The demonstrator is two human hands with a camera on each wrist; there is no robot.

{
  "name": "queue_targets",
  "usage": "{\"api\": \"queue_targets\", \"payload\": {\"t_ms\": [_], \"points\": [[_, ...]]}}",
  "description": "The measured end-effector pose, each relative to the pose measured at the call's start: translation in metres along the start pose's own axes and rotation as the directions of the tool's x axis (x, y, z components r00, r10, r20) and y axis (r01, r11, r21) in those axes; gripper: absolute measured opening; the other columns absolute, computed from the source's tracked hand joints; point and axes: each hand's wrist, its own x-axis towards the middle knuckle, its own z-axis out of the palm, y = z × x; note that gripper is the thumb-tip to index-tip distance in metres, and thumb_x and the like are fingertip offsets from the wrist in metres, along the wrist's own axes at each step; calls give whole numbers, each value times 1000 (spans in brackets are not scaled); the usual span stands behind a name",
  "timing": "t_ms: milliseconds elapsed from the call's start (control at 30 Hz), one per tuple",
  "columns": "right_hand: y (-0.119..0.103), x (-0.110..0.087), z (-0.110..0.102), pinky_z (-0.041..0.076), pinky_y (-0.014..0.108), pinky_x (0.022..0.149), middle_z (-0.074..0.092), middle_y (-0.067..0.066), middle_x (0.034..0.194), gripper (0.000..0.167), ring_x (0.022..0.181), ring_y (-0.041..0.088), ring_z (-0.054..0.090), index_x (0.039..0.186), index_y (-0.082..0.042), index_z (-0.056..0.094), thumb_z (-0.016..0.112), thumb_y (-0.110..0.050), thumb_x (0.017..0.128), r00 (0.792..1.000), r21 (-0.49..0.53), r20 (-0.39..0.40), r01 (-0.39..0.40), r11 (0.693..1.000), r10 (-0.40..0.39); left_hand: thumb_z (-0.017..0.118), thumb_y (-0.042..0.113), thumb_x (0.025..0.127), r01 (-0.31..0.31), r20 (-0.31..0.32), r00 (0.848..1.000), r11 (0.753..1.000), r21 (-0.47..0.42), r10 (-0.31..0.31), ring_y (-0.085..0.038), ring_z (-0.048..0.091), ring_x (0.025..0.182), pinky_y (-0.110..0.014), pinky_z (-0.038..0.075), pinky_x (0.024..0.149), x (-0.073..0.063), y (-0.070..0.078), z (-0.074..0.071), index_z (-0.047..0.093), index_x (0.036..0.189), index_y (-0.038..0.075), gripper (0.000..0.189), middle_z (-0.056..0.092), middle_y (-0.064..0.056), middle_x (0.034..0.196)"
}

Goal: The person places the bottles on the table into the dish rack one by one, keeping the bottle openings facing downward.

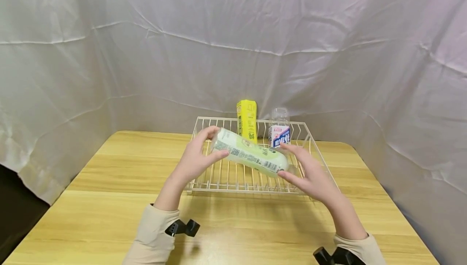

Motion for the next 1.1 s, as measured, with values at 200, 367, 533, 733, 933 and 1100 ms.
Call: {"api": "queue_targets", "payload": {"t_ms": [200,367,533,733,933,1100], "points": [[12,2,-2,30,62,110,47,23,143,62,135,42,39,143,-3,43,68,-23,90,989,-66,-51,-143,987,140,75,41,82,19,-38,999,1000,19,-18,-20,52,116,-52,41,102,-2,-1,-10,48,137,20,64,57,-1,123],[27,0,-2,19,65,114,36,29,149,73,142,49,23,147,1,35,58,-44,95,927,-211,2,-366,906,375,75,38,82,17,-98,995,999,28,-15,-22,48,118,-52,39,103,-3,-5,-21,47,138,18,66,53,-4,128],[43,-4,1,15,69,113,24,31,154,82,143,52,16,151,1,26,49,-55,96,853,-292,85,-473,831,515,76,33,83,9,-183,983,1000,14,-6,-24,47,119,-49,37,106,-5,-7,-32,46,139,15,66,51,-7,132],[52,-7,3,18,71,110,19,34,155,84,141,55,16,152,2,23,46,-56,96,807,-316,130,-518,795,577,76,30,83,15,-322,947,1000,7,-12,-20,47,114,-45,35,105,-6,-8,-48,48,138,15,63,52,-8,129],[55,-8,4,17,71,110,17,33,156,91,142,55,15,152,2,22,38,-67,94,801,-334,159,-506,795,577,78,27,82,22,-470,883,1000,8,-15,-12,43,107,-41,34,98,-8,-8,-58,50,136,19,62,51,-5,121],[58,-9,6,19,71,109,17,33,156,91,142,55,15,152,1,23,37,-68,94,808,-351,160,-491,797,568,80,28,79,44,-536,844,999,11,-31,-11,43,106,-37,34,94,-7,-8,-58,51,136,19,65,49,-3,119]]}}
